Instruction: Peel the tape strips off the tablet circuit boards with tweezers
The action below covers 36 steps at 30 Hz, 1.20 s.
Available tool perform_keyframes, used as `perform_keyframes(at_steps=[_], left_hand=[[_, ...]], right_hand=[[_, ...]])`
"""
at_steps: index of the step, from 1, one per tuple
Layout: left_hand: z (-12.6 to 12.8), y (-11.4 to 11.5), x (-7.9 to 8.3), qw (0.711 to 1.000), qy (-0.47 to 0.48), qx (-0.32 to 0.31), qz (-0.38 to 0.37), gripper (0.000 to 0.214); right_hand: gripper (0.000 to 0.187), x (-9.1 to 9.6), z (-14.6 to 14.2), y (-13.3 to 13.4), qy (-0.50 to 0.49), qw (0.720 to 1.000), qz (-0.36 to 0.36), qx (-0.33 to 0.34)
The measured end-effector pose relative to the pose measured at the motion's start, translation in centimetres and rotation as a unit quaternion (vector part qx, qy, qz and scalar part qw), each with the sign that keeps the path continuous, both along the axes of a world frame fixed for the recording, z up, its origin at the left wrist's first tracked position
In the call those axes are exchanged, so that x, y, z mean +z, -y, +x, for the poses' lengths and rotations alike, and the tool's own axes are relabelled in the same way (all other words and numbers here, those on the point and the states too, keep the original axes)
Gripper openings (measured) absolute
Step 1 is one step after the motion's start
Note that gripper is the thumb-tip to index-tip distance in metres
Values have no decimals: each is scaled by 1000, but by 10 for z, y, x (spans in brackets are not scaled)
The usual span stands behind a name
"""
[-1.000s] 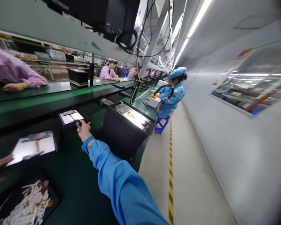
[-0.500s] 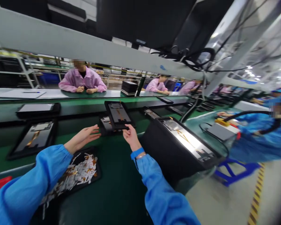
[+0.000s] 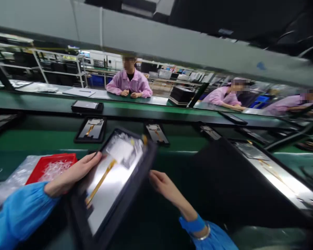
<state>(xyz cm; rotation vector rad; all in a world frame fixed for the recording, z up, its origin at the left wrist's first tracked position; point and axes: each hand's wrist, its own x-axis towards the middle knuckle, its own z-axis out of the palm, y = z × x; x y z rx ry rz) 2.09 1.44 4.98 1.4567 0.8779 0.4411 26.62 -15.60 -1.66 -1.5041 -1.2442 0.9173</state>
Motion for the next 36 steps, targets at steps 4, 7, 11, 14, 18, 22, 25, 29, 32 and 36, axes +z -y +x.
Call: perform_keyframes(at_steps=[4,7,11,14,18,22,25,29,32,36], left_hand=[[-47,21,-27,967,-110,-188,131,40],[-48,48,-65,924,-186,-252,220,28],[-41,77,-102,872,-257,-244,338,17],[-45,90,-109,843,-280,-236,394,20],[-59,96,-103,830,-287,-224,424,27],[-67,78,-101,843,-298,-166,417,18],[-67,57,-109,853,-325,-97,396,24],[-60,41,-122,874,-310,-70,367,22],[-58,40,-125,898,-263,-65,345,22],[-60,48,-113,934,-162,-67,310,13]], right_hand=[[43,-12,2,-17,105,994,-5,11],[35,-23,-13,-39,177,984,11,34],[21,-32,-37,-71,245,964,41,99],[10,-30,-49,-90,281,947,58,143],[8,-25,-62,-101,304,930,67,194],[5,-26,-80,-98,292,925,78,230],[2,-28,-88,-94,268,934,89,220],[6,-29,-87,-91,233,950,102,181],[8,-27,-86,-85,207,959,104,163],[11,-26,-92,-69,164,972,103,131]])
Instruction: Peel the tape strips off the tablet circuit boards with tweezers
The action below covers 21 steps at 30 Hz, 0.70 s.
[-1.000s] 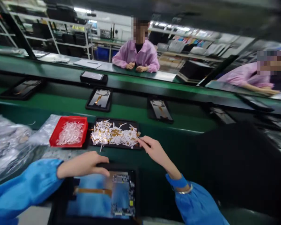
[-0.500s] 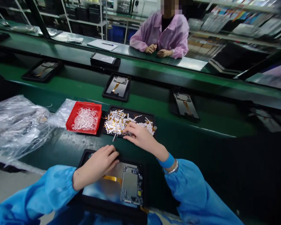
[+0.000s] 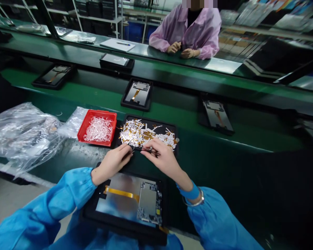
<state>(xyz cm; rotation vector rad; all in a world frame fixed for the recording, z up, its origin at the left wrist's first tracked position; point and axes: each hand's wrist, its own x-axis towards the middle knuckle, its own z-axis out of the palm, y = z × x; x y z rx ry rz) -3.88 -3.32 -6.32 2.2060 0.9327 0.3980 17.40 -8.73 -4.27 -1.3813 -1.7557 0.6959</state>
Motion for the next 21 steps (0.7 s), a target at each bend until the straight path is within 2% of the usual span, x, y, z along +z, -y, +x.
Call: perform_keyframes(at_steps=[3,5,8,10,16,21], left_hand=[[-1,11,15,995,81,-22,-54,12],[0,20,25,987,127,-26,-95,12],[3,32,33,968,182,-25,-169,15],[6,37,34,950,214,-21,-225,22],[15,38,32,889,275,-6,-367,39],[14,38,45,842,264,-17,-470,48]], right_hand=[[26,2,-13,19,-74,997,-19,7],[31,5,-23,31,-170,984,-41,13],[20,7,-34,44,-320,945,-73,3],[12,7,-36,48,-373,923,-91,-2],[10,-1,-30,52,-388,915,-108,-11],[7,-4,-31,59,-403,910,-100,-9]])
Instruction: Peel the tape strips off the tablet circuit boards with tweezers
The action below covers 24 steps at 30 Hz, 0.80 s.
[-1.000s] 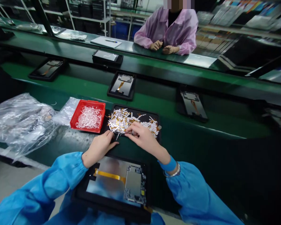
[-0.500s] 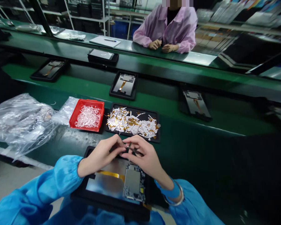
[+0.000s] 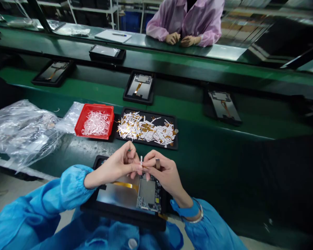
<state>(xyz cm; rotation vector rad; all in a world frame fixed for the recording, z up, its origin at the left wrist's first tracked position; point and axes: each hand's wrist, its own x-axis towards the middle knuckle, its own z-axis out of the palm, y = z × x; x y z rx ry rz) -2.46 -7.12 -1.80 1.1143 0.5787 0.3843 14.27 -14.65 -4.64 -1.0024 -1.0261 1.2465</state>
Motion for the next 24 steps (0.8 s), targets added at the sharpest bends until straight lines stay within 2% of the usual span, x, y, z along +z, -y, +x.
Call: perform_keyframes(at_steps=[4,7,11,13,15,18,21,24], left_hand=[[-1,1,9,998,-2,-25,-61,51],[0,2,6,995,-1,-37,-96,51],[1,3,-1,991,10,-40,-131,44],[1,2,-1,990,20,-34,-137,40],[1,0,1,989,31,-32,-140,37],[1,-1,5,988,43,-39,-145,34],[3,0,6,986,50,-43,-154,32],[5,0,3,984,53,-47,-162,31]], right_hand=[[5,2,-4,8,16,999,31,-12],[5,3,-8,13,77,994,68,-21],[19,6,-10,15,207,959,194,6],[17,7,-9,13,230,949,213,-16],[23,8,-6,12,182,969,162,-30],[35,8,-2,11,59,996,60,-13],[25,6,2,10,-17,1000,11,-1],[16,4,4,9,-28,1000,-5,-9]])
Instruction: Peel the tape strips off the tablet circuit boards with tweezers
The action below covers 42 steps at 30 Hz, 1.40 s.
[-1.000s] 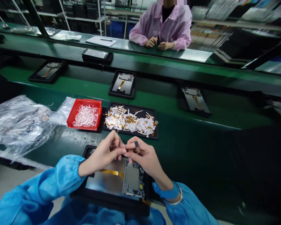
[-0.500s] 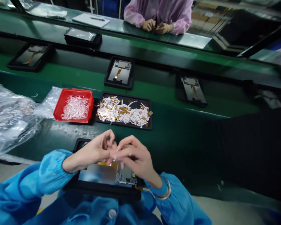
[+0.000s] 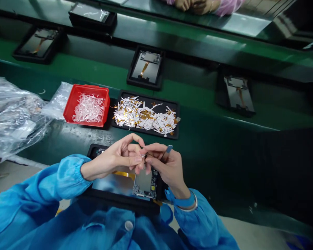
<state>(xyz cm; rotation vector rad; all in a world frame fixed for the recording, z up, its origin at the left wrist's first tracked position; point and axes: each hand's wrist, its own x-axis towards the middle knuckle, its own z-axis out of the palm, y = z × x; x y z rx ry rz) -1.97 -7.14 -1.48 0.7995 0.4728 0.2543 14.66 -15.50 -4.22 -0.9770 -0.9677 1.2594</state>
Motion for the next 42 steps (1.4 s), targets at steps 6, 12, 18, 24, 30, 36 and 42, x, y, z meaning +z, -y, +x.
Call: perform_keyframes(at_steps=[6,12,18,24,30,36,42], left_hand=[[2,4,-2,999,-16,-13,39,33],[-36,-35,13,880,-191,86,426,25],[-62,-93,4,520,-389,247,719,29],[-25,-27,-24,555,-236,57,795,15],[-14,-2,-53,624,-157,-69,763,22],[-15,-4,-54,579,-148,-136,790,32],[-15,-3,-56,547,-129,-165,811,33]], right_hand=[[8,0,5,-3,58,996,1,-70],[3,-3,33,15,235,967,-7,-97],[10,-21,42,31,421,904,1,-75],[11,-28,39,29,453,888,15,-74],[16,-32,36,26,490,869,42,-47],[26,-27,47,27,579,813,61,19],[29,-16,60,34,672,735,32,87]])
